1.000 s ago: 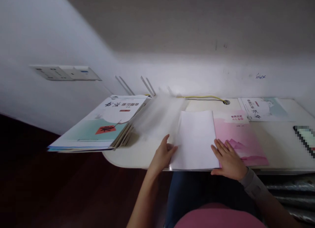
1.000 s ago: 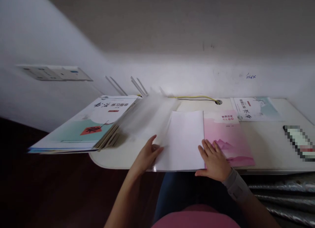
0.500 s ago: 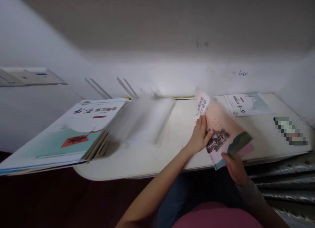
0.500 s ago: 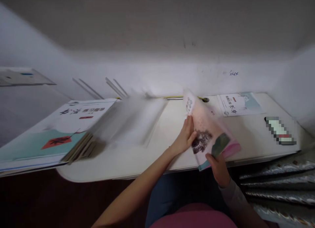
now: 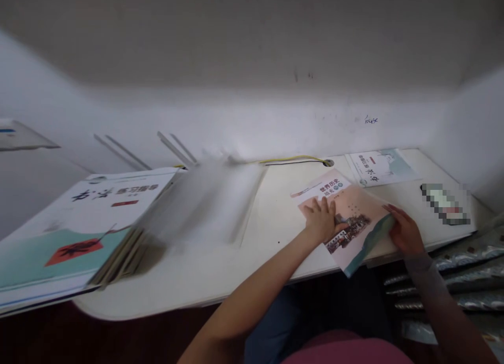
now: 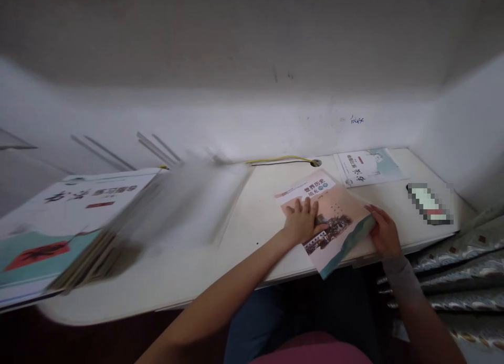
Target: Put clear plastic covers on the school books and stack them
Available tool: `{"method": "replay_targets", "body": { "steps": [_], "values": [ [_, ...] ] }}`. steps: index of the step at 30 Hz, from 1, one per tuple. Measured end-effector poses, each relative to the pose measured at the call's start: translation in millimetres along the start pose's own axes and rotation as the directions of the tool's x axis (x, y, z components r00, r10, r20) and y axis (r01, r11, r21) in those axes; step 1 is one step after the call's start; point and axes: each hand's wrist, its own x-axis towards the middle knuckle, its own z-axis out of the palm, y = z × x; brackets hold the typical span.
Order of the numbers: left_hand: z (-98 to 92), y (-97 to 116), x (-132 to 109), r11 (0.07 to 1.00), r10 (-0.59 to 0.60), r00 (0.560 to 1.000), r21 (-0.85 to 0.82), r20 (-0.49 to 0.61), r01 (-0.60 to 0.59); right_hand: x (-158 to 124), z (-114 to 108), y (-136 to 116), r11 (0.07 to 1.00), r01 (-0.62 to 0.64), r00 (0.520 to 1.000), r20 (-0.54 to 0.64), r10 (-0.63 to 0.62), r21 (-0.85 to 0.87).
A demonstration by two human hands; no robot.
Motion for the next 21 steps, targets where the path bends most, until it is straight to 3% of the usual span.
{"method": "replay_targets", "body": {
  "steps": [3, 6, 10, 12, 14, 16, 19, 21],
  "values": [
    [-9.1, 3, -26, 0.994, -0.090, 0.996, 0.056, 0.009, 0.089, 26, 10, -6, 0.985, 0.047, 0.997, -0.058, -0.057, -0.166],
    [-8.7, -8, -46, 0.997, -0.071, 0.997, -0.004, -0.036, 0.071, 60, 38, -7, 0.955, 0.118, 0.993, 0.020, -0.116, -0.273],
    [2.1, -46, -38, 0.999, 0.020, 0.986, -0.037, -0.167, -0.027, 108, 80, -9, 0.901, 0.233, 0.971, 0.146, -0.191, -0.366],
    [8.4, -67, -24, 0.999, 0.004, 0.985, -0.042, -0.172, -0.011, 123, 95, -16, 0.868, 0.286, 0.955, 0.194, -0.224, -0.406],
    [13.3, -81, -11, 0.997, -0.053, 0.988, -0.061, -0.148, 0.045, 124, 109, -24, 0.831, 0.340, 0.939, 0.209, -0.273, -0.441],
    [16.2, -85, -2, 0.993, -0.093, 0.984, -0.082, -0.150, 0.081, 110, 125, -31, 0.737, 0.437, 0.899, 0.261, -0.350, -0.515],
    [19.1, -79, 9, 0.987, -0.141, 0.975, -0.102, -0.169, 0.125, 77, 155, -29, 0.436, 0.651, 0.759, 0.522, -0.389, -0.621],
    [21.6, -76, 14, 0.987, -0.139, 0.975, -0.104, -0.171, 0.122, 61, 170, -21, 0.326, 0.720, 0.693, 0.649, -0.312, -0.612]
  ]
}}
